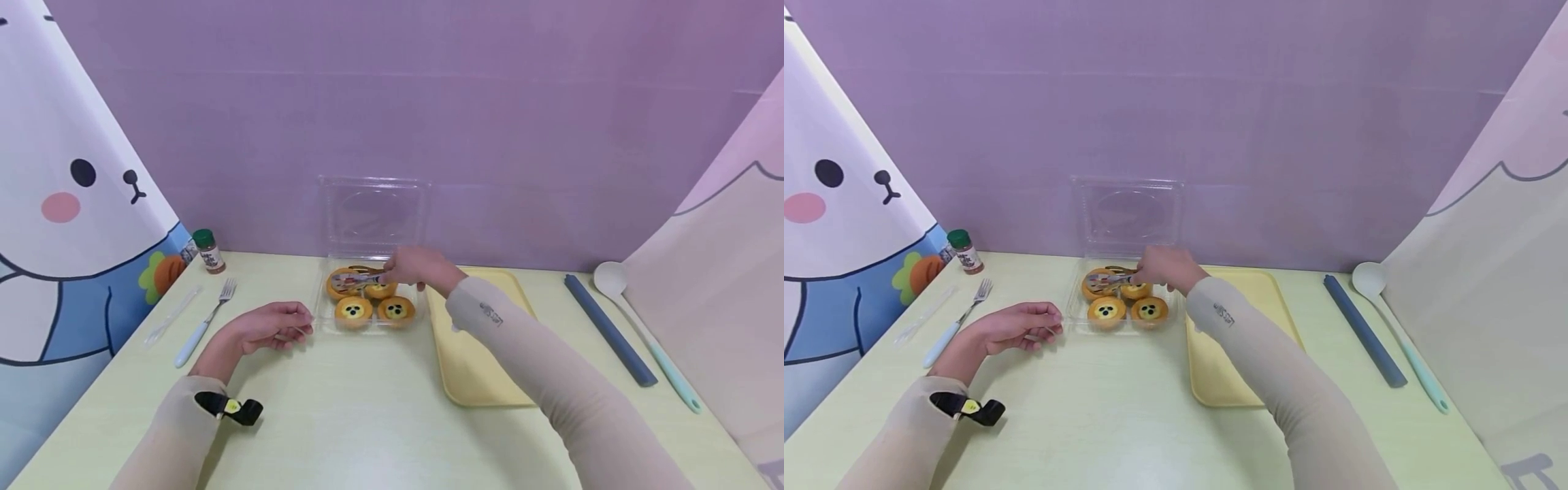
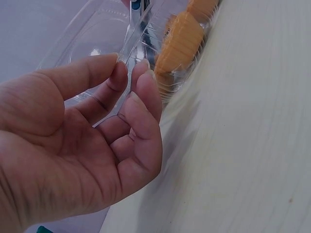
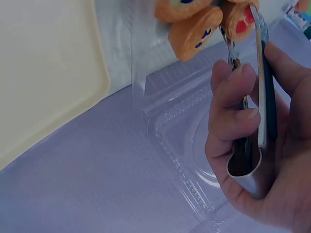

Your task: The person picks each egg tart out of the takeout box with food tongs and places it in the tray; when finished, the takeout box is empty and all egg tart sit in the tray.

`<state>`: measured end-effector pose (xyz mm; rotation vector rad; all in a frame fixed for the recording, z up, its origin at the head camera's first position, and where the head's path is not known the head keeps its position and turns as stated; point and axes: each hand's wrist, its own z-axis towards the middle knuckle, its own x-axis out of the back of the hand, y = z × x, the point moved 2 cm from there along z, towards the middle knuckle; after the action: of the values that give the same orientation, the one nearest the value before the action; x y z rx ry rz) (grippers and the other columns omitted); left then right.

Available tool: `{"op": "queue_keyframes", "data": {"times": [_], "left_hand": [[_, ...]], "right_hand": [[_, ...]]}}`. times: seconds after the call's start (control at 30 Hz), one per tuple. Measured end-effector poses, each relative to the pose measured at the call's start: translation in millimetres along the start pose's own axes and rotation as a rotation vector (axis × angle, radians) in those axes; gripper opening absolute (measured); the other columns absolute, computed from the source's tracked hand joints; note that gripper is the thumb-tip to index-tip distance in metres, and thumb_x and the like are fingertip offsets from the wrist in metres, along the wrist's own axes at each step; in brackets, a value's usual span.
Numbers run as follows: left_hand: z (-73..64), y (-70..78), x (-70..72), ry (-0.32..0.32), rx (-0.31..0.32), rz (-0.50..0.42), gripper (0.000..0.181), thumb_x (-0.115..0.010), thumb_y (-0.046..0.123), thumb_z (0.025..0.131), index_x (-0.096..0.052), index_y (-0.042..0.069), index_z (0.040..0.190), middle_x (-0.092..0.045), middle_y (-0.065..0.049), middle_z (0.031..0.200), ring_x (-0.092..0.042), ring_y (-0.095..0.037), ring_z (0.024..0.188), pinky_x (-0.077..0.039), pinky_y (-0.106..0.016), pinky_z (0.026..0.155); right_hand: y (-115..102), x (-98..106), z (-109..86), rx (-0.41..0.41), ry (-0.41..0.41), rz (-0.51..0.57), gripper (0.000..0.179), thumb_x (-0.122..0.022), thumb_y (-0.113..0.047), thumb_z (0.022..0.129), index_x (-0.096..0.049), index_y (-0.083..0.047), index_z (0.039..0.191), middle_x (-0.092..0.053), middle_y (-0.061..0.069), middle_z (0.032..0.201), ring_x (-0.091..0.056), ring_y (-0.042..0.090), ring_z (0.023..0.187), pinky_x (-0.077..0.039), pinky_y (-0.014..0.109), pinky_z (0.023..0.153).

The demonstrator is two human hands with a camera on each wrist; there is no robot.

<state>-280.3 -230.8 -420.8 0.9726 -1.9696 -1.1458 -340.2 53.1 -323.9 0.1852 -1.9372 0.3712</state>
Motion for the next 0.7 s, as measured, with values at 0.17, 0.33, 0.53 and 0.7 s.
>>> {"op": "queue_keyframes", "data": {"times": [0.17,0.33,0.53,0.7], "left_hand": [[1.4,0.8,-0.1,-0.003,-0.008,0.0,0.022,-0.056,0.025,0.103,-0.056,0.005,0.112,-0.064,-0.003,0.103,-0.062,-0.016,0.088,-0.052,-0.028,0.072],[1.3,1.3,-0.4,-0.007,-0.007,-0.002,0.024,-0.057,0.025,0.102,-0.056,0.004,0.113,-0.064,-0.004,0.103,-0.062,-0.015,0.088,-0.052,-0.028,0.072],[0.4,0.0,-0.8,-0.011,-0.009,-0.005,0.025,-0.057,0.024,0.102,-0.055,0.003,0.114,-0.064,-0.003,0.103,-0.062,-0.015,0.088,-0.052,-0.027,0.072],[0.1,-0.2,-0.6,-0.009,-0.009,-0.01,0.021,-0.057,0.024,0.102,-0.056,0.005,0.111,-0.064,-0.003,0.102,-0.062,-0.015,0.087,-0.051,-0.028,0.072]], "right_hand": [[0.2,3.3,3.0,-0.011,-0.036,0.011,0.044,-0.06,-0.047,0.099,-0.063,-0.025,0.137,-0.07,0.001,0.097,-0.046,0.009,0.044,-0.039,0.023,0.042],[0.7,3.3,4.3,-0.009,-0.037,0.024,0.042,-0.06,-0.046,0.098,-0.064,-0.026,0.135,-0.068,0.0,0.092,-0.048,0.009,0.046,-0.039,0.023,0.043],[0.9,2.4,5.1,-0.001,-0.017,0.042,0.041,-0.062,-0.045,0.098,-0.066,-0.025,0.133,-0.064,0.001,0.08,-0.049,0.009,0.047,-0.041,0.022,0.045],[0.1,1.2,6.1,0.001,-0.017,0.062,0.041,-0.063,-0.044,0.097,-0.066,-0.024,0.133,-0.064,0.0,0.079,-0.05,0.009,0.047,-0.041,0.022,0.045]]}}
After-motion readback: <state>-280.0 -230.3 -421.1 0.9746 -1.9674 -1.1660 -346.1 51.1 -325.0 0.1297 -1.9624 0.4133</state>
